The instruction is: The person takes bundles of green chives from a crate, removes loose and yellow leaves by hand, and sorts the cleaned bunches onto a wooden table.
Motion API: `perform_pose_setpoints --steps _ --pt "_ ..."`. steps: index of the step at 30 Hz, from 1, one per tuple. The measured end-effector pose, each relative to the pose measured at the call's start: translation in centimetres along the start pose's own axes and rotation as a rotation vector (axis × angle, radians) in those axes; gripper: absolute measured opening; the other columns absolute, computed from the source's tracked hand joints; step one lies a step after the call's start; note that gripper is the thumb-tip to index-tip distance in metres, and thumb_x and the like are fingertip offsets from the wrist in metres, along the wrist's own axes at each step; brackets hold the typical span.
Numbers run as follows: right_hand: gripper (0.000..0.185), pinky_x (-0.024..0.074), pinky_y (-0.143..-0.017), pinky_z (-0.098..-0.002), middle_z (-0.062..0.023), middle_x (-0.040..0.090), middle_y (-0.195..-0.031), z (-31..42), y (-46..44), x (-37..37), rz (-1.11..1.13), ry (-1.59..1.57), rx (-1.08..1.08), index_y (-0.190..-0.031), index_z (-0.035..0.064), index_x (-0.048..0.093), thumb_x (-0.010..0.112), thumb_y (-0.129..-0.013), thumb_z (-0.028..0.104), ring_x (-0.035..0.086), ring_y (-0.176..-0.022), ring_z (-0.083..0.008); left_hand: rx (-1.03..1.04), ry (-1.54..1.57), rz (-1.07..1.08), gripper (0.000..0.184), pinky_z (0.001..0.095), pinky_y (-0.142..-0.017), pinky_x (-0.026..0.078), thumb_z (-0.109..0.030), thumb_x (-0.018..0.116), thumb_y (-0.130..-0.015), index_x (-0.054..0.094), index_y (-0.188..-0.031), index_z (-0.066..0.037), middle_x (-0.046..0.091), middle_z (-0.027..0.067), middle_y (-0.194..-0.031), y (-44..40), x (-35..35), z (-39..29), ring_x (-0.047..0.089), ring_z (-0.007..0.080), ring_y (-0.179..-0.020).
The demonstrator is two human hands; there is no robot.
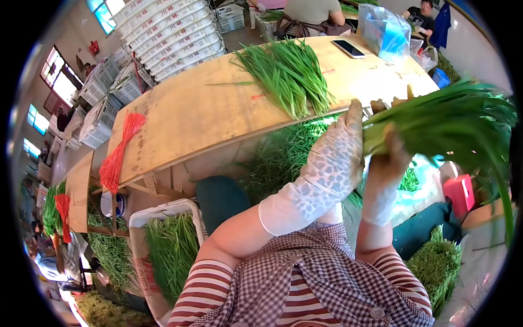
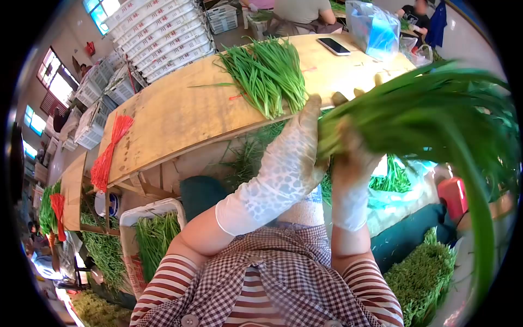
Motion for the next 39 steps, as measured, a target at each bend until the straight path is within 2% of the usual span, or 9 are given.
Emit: perform_pose_setpoints --steps 4,11,16,19,26,30,33,35,39 --pt "0.028 0.0478 -0.073 -0.0289 -0.0074 0.065 -0.091 -3.3 -11.5 0.1 0.002 0.453 0.061 -0.095 -0.0019 0.064 0.076 -0.072 0.008 0.060 -0.078 -0.0162 -0.145 0.064 0.123 0.104 0.0451 -0.108 0.037 -0.019 0.080 -0.068 0.015 -0.145 0.007 0.038 0.0314 -0.137 0.9 2.5 6.3 0.041 0.0440 -0.127" --pt "0.072 0.0461 -0.097 -0.0376 -0.0258 0.064 -0.111 -30.2 -10.7 1.0 0.647 1.430 0.385 -0.125 -0.0052 0.049 0.077 -0.068 0.029 0.061 -0.108 -0.0368 -0.504 0.137 0.160 0.092 0.0401 -0.109 0.037 -0.024 0.076 -0.074 0.023 -0.146 0.000 0.036 0.0236 -0.144 13.5 6.7 21.2 0.041 0.0373 -0.130" --pt "0.044 0.0486 -0.083 -0.0421 -0.0243 0.066 -0.105 -27.1 -7.5 5.0 0.774 1.456 0.476 -0.109 -0.0005 0.063 0.067 -0.081 0.033 0.064 -0.097 -0.0360 -0.542 0.094 -0.109 0.081 0.0344 -0.099 0.047 -0.021 0.077 -0.073 0.037 -0.140 -0.001 0.045 0.0178 -0.138 22.7 5.1 26.5 0.051 0.0284 -0.122" --pt "0.073 0.0480 -0.085 -0.0420 -0.0242 0.065 -0.112 -28.2 -7.5 6.1 0.930 1.261 0.444 -0.133 0.0028 0.047 0.064 -0.083 0.053 0.064 -0.102 -0.0358 -0.676 0.190 -0.214 0.074 0.0357 -0.098 0.047 -0.018 0.074 -0.076 0.039 -0.139 -0.002 0.047 0.0168 -0.137 26.1 1.3 25.7 0.053 0.0291 -0.119" --pt "0.105 0.0408 -0.100 -0.0438 -0.0287 0.050 -0.134 -31.4 -12.3 4.8 1.105 2.008 0.222 -0.148 0.0014 0.024 0.059 -0.077 0.070 0.050 -0.122 -0.0419 -0.770 0.214 -0.434 0.071 0.0363 -0.099 0.046 -0.012 0.072 -0.078 0.039 -0.140 -0.004 0.047 0.0184 -0.136 33.4 -6.0 26.1 0.054 0.0307 -0.117" --pt "0.078 0.0443 -0.097 -0.0427 -0.0221 0.056 -0.130 -24.2 -7.8 14.4 0.818 1.748 -0.193 -0.144 0.0091 0.040 0.059 -0.086 0.058 0.057 -0.115 -0.0348 -0.875 0.152 -0.863 0.056 0.0379 -0.099 0.045 -0.009 0.071 -0.075 0.053 -0.127 -0.005 0.056 0.0172 -0.124 43.7 -9.4 31.1 0.055 0.0310 -0.115" --pt "0.057 0.0470 -0.093 -0.0384 -0.0170 0.062 -0.118 -22.4 6.5 21.1 0.931 1.000 0.042 -0.135 0.0100 0.052 0.068 -0.088 0.037 0.061 -0.104 -0.0255 -1.110 -0.255 -1.073 0.037 0.0399 -0.089 0.050 -0.010 0.070 -0.077 0.063 -0.114 -0.009 0.063 0.0146 -0.109 56.7 -10.0 38.4 0.062 0.0310 -0.099" --pt "0.050 0.0478 -0.092 -0.0364 -0.0105 0.063 -0.110 -23.6 16.2 23.2 1.054 0.883 0.244 -0.130 0.0125 0.057 0.074 -0.084 0.018 0.059 -0.098 -0.0187 -1.444 -0.466 -0.801 0.029 0.0397 -0.084 0.050 -0.012 0.070 -0.079 0.066 -0.108 -0.010 0.062 0.0092 -0.115 62.1 -10.0 42.8 0.060 0.0308 -0.099" --pt "0.053 0.0540 -0.090 -0.0367 -0.0110 0.060 -0.127 -24.6 32.5 28.3 1.573 0.801 0.418 -0.130 0.0112 0.055 0.074 -0.081 0.016 0.063 -0.103 -0.0231 -1.521 -0.671 -0.496 0.021 0.0422 -0.084 0.047 -0.023 0.071 -0.076 0.069 -0.094 -0.013 0.061 0.0089 -0.104 64.0 -10.2 47.2 0.056 0.0297 -0.102"
Point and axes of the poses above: each hand's wrist, its own y-axis away from the middle knuckle, its own x-axis out of the palm, z = x × y, the point moved 10 cm from there along -y, towards the middle knuckle
